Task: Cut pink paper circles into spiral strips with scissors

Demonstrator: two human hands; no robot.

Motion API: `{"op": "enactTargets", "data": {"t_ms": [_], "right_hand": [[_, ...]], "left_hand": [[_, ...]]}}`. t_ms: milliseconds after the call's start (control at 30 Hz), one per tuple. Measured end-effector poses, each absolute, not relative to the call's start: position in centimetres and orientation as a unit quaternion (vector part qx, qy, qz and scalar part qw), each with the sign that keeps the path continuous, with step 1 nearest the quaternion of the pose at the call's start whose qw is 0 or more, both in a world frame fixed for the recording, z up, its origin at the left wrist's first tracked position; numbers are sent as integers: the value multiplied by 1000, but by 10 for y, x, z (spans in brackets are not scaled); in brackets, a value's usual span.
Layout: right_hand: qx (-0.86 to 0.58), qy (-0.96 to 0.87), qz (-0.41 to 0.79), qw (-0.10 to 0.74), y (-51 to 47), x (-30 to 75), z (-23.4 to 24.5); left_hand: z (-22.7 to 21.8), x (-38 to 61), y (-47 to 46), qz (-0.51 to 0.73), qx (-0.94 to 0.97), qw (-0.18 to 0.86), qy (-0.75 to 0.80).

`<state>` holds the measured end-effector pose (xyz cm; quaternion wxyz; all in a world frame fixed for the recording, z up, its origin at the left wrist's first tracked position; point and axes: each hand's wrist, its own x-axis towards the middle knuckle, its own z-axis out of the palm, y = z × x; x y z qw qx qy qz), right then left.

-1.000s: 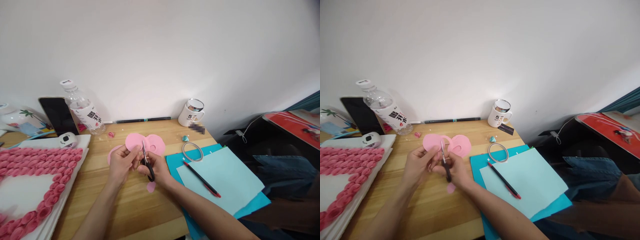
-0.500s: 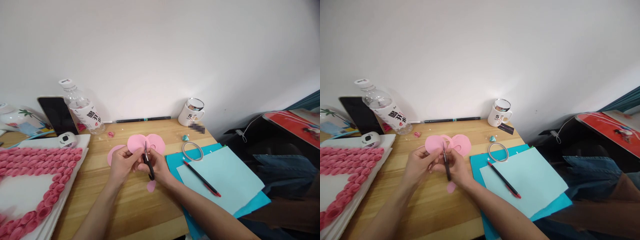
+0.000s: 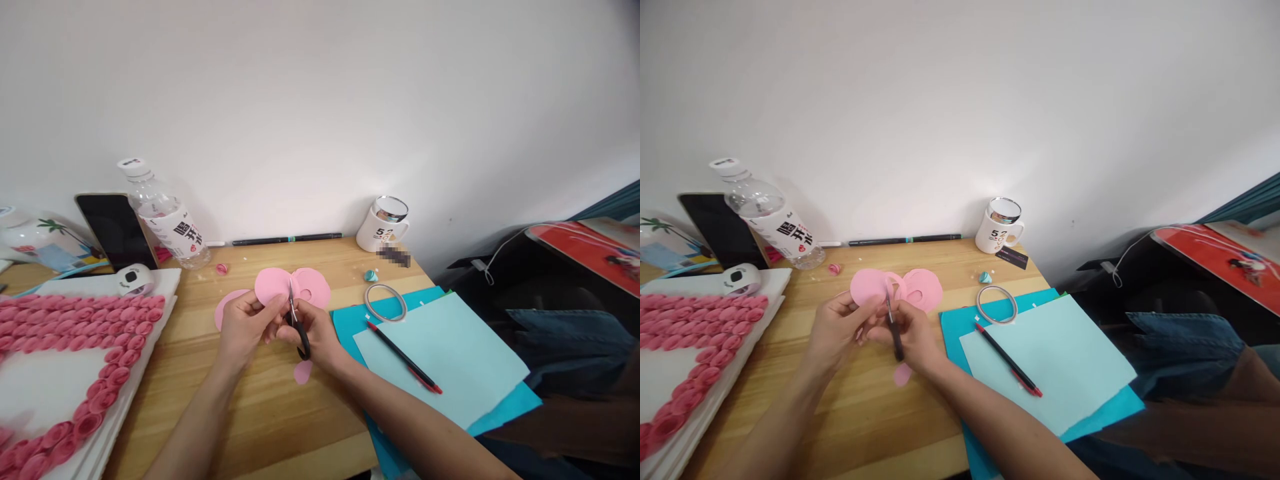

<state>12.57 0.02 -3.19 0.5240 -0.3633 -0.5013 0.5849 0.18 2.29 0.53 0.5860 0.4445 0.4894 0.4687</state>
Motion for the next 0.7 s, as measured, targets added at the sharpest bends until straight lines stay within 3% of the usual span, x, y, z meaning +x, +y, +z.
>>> {"op": "enactTargets", "data": {"t_ms": [700], "right_hand": [[-377, -461, 621, 509, -1, 126, -26]], "left_hand": [[6, 2, 23, 479, 454, 575, 484]]}}
